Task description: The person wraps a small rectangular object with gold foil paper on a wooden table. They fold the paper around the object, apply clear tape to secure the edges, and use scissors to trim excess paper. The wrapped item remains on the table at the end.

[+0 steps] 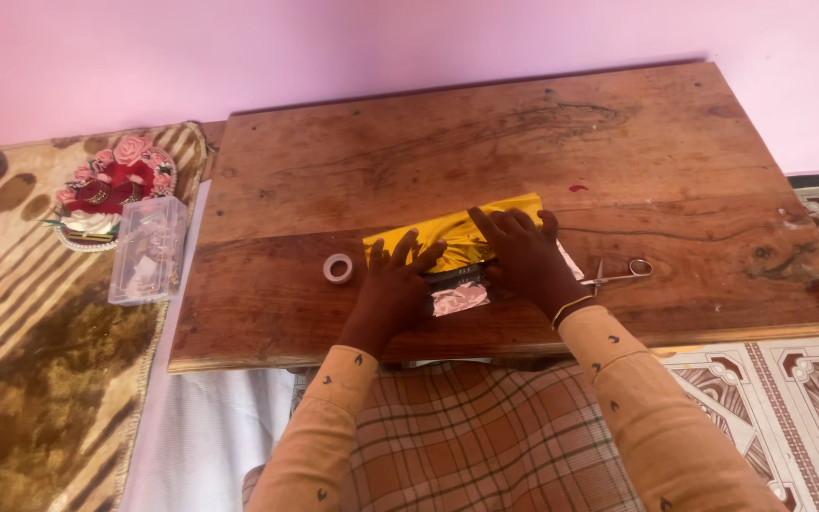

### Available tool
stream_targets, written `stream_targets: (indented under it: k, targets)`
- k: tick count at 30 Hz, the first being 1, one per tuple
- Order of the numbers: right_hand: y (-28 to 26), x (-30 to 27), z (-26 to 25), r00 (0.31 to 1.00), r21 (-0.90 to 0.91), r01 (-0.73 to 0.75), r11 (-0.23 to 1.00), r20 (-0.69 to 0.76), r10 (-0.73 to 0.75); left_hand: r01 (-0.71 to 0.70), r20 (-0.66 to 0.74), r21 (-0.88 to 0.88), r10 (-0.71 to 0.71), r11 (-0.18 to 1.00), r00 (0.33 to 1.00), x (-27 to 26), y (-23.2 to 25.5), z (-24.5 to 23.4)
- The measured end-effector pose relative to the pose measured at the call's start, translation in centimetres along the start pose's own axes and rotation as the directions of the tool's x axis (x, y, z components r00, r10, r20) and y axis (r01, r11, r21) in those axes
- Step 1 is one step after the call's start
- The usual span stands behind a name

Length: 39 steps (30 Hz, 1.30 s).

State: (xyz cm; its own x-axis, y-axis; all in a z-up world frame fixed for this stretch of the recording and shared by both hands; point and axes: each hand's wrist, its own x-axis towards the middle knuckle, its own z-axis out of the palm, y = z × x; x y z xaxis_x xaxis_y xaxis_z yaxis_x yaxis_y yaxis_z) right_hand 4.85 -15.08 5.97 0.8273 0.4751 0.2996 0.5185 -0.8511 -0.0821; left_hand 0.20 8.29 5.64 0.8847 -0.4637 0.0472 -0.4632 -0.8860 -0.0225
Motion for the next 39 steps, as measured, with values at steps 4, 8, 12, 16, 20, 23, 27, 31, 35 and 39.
stream_targets:
  k: [4, 8, 12, 16, 20, 23, 27, 31, 35, 39]
  targets:
    - [-0.5, -0.4, 1.3, 0.999, -0.082, 0.007, 0.997, -0.040, -0.011, -0.016, 0.088, 0.010, 0.015, 1.000, 0.996, 0.2, -0.5, -1.6]
    - [-1.2, 0.6, 0.5, 1.000, -0.134, -0.016, 0.991, -0.008, 0.015, 0.044, 0.182, -0.037, -0.037, 0.998, 0.983, 1.2, -0.4, -2.9]
    - [-2.8, 0.3, 0.0, 1.000, -0.208, -0.025, 0.978, -0.002, 0.026, 0.042, -0.123, -0.089, -0.053, 0.995, 0.991, 0.3, 0.8, -1.9]
    - [-2.1, -0.1, -1.0, 0.993, -0.210, -0.069, 0.975, -0.104, 0.048, -0.008, -0.324, -0.281, -0.087, 0.960, 0.942, -0.3, 1.3, -0.9]
    - [0.1, -2.4, -2.2, 0.985, 0.165, -0.040, 0.986, -0.157, 0.066, 0.009, -0.301, -0.542, -0.204, 0.840, 0.932, -0.2, 1.5, -0.2]
    - [0.4, -3.9, -2.0, 0.982, 0.518, -0.054, 0.853, -0.129, 0.140, 0.006, -0.276, -0.810, -0.390, 0.587, 0.878, -0.6, 3.5, 0.5]
    - [-0.4, -5.1, 0.1, 0.945, 0.836, -0.282, 0.470, 0.158, 0.286, -0.108, -0.023, -0.989, -0.608, -0.103, 0.793, -0.6, 7.6, 2.7]
    - [-0.4, -5.7, 2.1, 0.937, 0.913, -0.288, 0.288, 0.206, 0.282, -0.077, 0.028, -0.989, -0.677, -0.124, 0.736, -0.2, 9.5, 5.1]
    - [-0.9, -5.8, 2.5, 0.880, 0.777, -0.438, 0.452, 0.268, 0.392, 0.000, -0.035, -0.999, -0.714, 0.049, 0.699, -0.1, 10.5, 5.5]
    - [-1.0, -6.2, 3.7, 0.838, 0.784, -0.494, 0.376, 0.314, 0.447, -0.087, -0.024, -0.995, -0.737, -0.047, 0.675, 0.4, 11.1, 6.1]
